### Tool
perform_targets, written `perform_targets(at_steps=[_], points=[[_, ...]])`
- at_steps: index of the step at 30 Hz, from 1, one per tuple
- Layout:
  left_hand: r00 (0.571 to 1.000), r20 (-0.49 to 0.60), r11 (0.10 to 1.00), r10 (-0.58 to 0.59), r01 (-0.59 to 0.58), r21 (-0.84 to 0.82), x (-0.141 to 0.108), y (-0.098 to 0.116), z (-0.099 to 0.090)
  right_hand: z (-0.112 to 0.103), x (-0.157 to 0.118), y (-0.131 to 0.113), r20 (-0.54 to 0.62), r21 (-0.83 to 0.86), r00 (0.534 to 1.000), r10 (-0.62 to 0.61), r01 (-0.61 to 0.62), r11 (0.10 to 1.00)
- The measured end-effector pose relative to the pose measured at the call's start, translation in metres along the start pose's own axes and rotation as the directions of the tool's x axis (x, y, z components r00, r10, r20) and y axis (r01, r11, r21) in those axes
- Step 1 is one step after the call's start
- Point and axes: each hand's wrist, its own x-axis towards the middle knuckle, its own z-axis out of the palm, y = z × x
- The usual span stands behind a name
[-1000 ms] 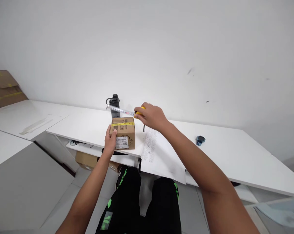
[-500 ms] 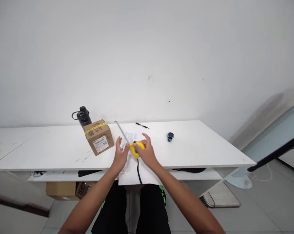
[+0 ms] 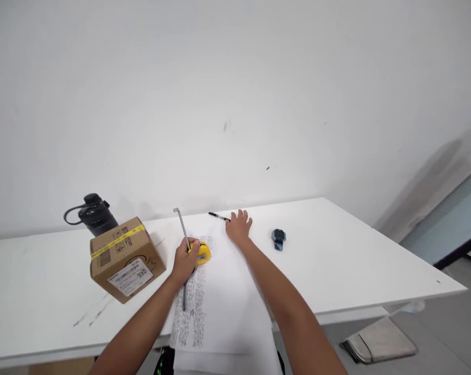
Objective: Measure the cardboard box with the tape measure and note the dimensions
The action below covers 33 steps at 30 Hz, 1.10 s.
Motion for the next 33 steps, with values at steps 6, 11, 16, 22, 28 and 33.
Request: perform_targets(at_steps=[6,11,16,22,28,33], points=[[1.0,0.012,0.998,0.012,-0.013,0.069,0.006,-0.01,-0.005,0.0,0.023,0.011,0.148,-0.344,0.959,-0.243,0.28,0.896],[0.99,-0.131,0.997,-0.051,0.059,0.058,0.013,-0.017,-0.008,-0.015,-0.01,-0.004,-0.035,-0.138,0.981,-0.189,0.182,0.973],[0.978,-0.195,0.994,-0.074,0.088,0.065,0.02,-0.02,-0.008,-0.001,-0.059,-0.014,0.077,0.411,0.996,-0.046,0.01,0.911],[0.98,-0.184,0.996,-0.075,0.083,0.034,0.021,-0.022,-0.005,0.0,-0.073,-0.026,0.251,0.602,0.933,-0.258,0.058,0.797],[0.99,-0.119,0.997,-0.075,0.079,0.023,0.019,-0.021,-0.002,0.004,-0.072,-0.026,0.333,0.554,0.939,-0.086,-0.121,0.824],[0.996,-0.085,0.999,-0.029,0.028,-0.016,0.014,-0.018,-0.001,0.008,-0.072,-0.022,0.3,0.552,0.949,-0.101,-0.086,0.829]])
